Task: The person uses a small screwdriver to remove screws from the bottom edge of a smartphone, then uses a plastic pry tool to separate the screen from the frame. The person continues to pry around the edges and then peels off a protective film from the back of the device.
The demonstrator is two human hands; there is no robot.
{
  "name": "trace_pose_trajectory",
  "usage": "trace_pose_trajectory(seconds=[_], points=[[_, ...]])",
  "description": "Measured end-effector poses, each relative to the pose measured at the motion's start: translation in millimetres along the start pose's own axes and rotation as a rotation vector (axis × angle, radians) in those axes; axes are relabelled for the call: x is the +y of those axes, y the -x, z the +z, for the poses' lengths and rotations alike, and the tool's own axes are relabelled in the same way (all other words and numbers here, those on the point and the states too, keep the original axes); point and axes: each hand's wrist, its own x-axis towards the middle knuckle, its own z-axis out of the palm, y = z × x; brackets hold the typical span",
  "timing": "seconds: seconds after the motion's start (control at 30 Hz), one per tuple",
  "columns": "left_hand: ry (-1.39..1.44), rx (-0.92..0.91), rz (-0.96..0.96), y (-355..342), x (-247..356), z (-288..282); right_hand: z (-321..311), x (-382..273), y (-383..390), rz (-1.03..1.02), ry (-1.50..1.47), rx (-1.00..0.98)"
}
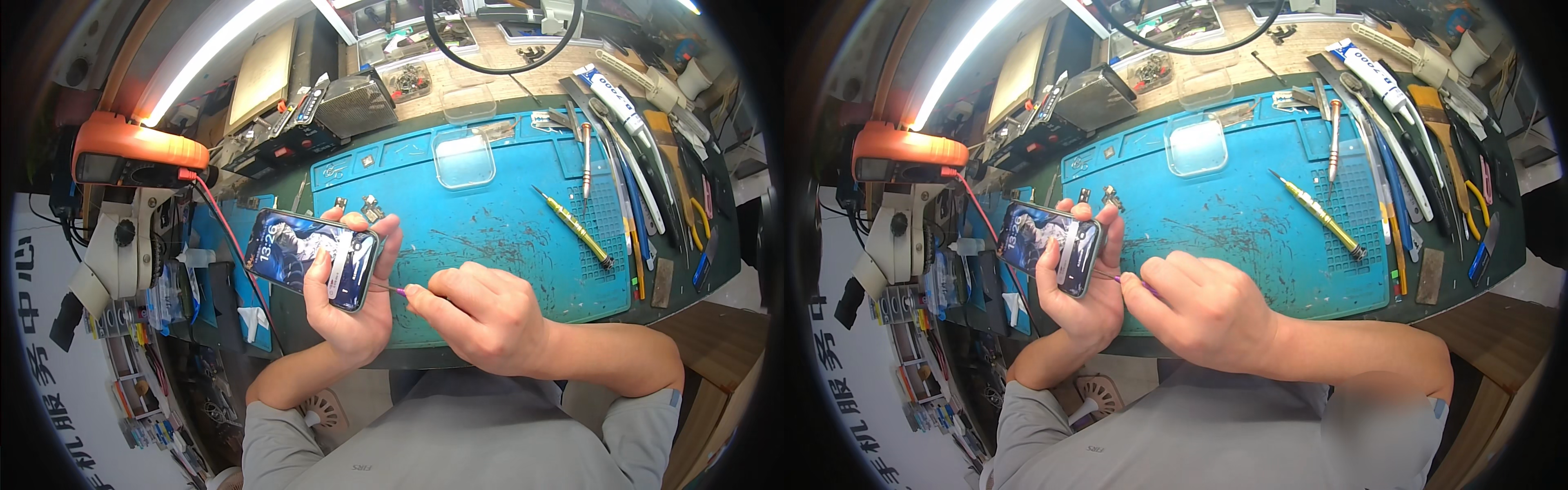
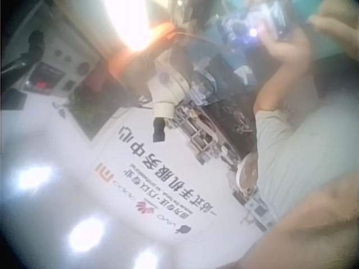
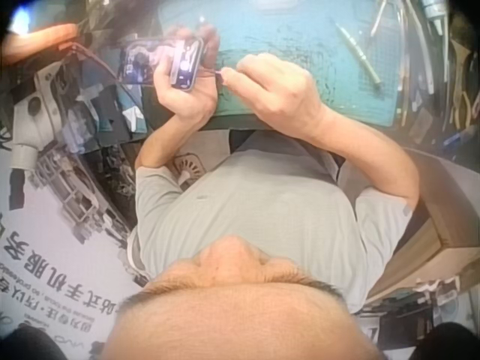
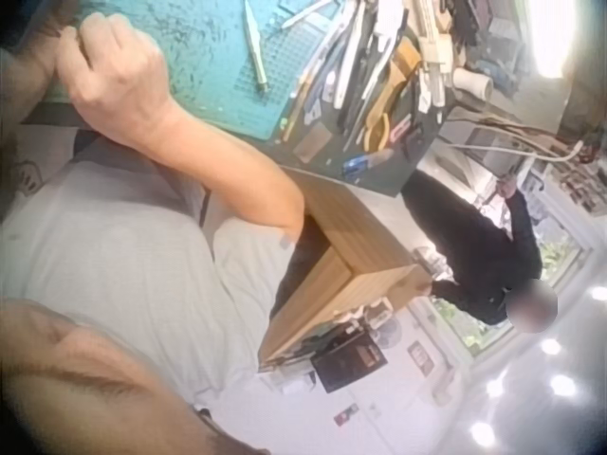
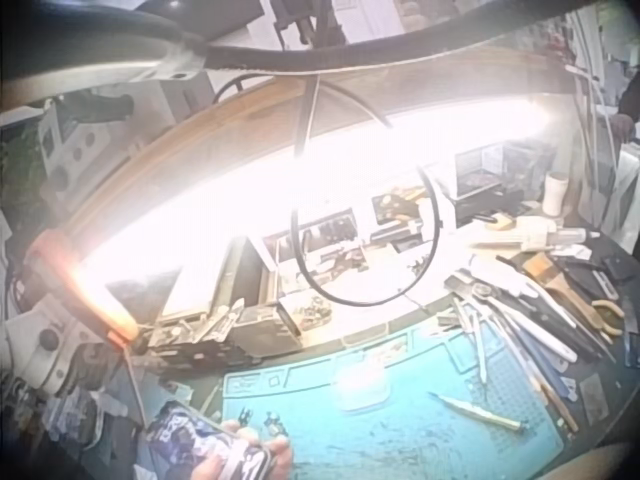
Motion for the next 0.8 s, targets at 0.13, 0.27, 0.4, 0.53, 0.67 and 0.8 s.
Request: trace_pose_trajectory(seconds=[0.13, 0.27, 0.4, 0.53, 0.67, 0.8], points=[[-0.018, 0.011, 0.005, 0.2, -1.1, 0.0, 0.6, 1.1, 1.1, 0.053, -0.034, -0.008], [-0.078, 0.090, 0.001, -2.4, -0.4, 6.4, -0.6, -3.0, -0.8, 0.167, -0.059, -0.077], [-0.091, 0.084, 0.004, -3.3, -0.5, 4.4, 3.2, -1.7, 1.0, 0.156, 0.005, -0.083], [-0.068, 0.090, -0.002, -2.7, -1.5, 3.3, 4.7, -1.1, 0.0, 0.110, -0.041, -0.028], [-0.047, 0.089, 0.000, -1.5, -1.8, 2.8, 7.3, -0.9, 2.8, 0.087, -0.041, -0.016], [-0.044, 0.091, -0.003, -1.1, -2.3, 1.5, 5.1, -0.2, 1.5, 0.065, -0.028, -0.028]])
